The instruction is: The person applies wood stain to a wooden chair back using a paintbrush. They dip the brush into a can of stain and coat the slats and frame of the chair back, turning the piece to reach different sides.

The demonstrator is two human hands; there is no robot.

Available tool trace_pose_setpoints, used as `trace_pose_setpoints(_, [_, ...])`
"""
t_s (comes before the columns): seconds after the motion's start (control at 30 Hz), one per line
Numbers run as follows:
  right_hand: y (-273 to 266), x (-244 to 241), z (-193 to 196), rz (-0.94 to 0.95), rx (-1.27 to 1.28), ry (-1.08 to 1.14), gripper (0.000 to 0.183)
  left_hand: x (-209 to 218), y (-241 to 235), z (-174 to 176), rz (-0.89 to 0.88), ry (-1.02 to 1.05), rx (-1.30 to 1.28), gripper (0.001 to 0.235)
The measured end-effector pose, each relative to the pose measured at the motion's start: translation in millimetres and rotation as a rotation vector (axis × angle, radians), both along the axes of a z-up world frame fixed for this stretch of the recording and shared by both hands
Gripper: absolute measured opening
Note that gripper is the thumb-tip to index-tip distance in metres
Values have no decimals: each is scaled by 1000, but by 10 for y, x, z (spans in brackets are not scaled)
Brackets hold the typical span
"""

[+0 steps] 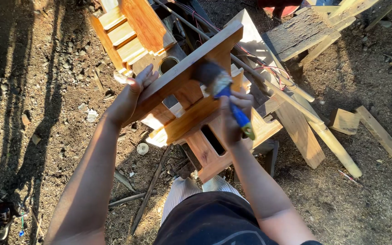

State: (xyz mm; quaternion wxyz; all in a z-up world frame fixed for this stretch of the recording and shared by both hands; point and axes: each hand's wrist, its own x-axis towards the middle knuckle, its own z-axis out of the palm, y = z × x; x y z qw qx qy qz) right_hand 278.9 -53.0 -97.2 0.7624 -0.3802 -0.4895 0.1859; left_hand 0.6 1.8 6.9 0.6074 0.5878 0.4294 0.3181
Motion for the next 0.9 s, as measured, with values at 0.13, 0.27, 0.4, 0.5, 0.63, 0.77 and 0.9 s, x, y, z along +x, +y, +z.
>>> trace_pose_setpoints(0.13, [-84,-98,-45,-48,19,81,20,21,-55,48,6,11,-9,140])
trace_pose_setpoints(0.27, [-311,-658,-91,28,100,-56,25,-46,-31,-36,-26,27,36,139])
trace_pose_setpoints(0.4, [-572,-1142,-399,321,217,-42,27,55,-91,126,-78,-152,-40,131])
trace_pose_setpoints(0.5, [-779,-999,-267,498,275,-104,27,-16,-83,105,-132,-135,-73,119])
trace_pose_setpoints(0.63, [-689,-913,-213,499,291,-206,29,-65,-47,61,-122,-63,-110,106])
trace_pose_setpoints(0.77, [-487,-695,-242,367,337,-111,29,61,55,270,-94,261,116,91])
trace_pose_setpoints(0.9, [-536,-642,-73,251,334,-117,29,350,30,751,-129,738,201,89])
